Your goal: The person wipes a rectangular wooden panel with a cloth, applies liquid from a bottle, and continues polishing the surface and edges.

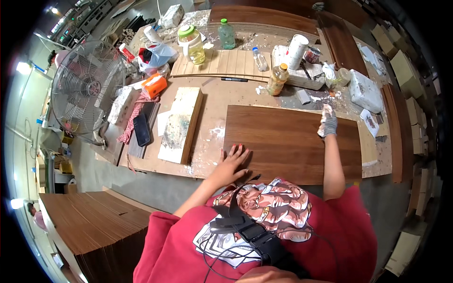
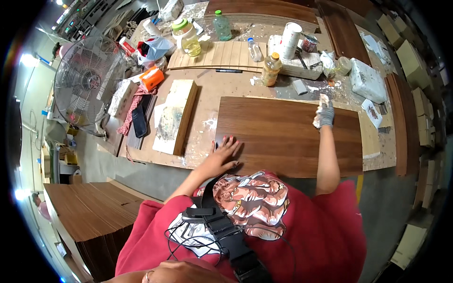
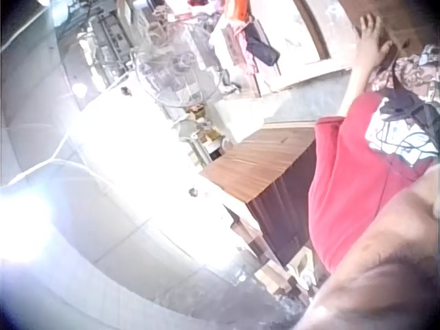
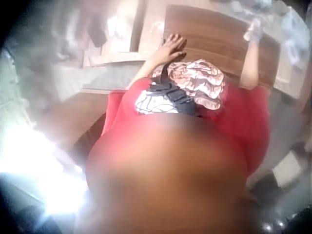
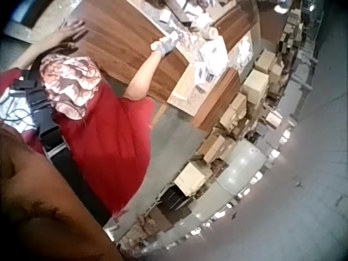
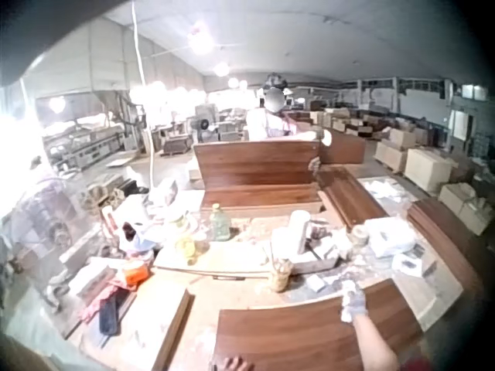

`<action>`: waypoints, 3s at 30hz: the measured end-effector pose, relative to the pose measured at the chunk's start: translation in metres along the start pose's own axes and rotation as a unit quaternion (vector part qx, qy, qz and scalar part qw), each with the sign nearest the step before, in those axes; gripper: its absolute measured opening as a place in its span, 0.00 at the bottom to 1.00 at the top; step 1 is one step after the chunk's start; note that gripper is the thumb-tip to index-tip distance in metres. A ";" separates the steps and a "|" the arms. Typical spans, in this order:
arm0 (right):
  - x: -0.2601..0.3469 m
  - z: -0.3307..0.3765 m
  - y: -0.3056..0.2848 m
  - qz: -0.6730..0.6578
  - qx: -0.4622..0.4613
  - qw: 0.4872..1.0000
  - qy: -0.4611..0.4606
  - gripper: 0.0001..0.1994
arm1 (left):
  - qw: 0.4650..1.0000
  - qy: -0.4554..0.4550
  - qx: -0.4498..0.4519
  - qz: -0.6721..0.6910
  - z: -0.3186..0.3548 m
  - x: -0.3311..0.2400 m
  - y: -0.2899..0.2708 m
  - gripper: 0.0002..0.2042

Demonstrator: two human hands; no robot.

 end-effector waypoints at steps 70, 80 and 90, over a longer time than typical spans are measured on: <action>-0.071 0.273 0.337 0.601 0.375 0.612 -0.352 0.28 | 0.922 -0.317 0.046 0.217 0.104 0.085 0.011 0.29; -0.079 0.187 0.367 0.620 0.297 0.646 -0.333 0.26 | 0.769 -0.221 0.000 0.600 0.099 0.072 0.095 0.21; -0.110 0.314 0.373 0.672 0.433 0.519 -0.304 0.33 | 0.734 -0.222 0.017 0.642 0.107 0.076 0.114 0.17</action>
Point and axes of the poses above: each hand's wrist, its own z-axis away from the middle knuckle, its own y-axis out of the palm, x = y × z, the point moved 10 cm from there along -z, towards the middle knuckle, and after that the axes turned 6 degrees about x, right-handed, at the moved point
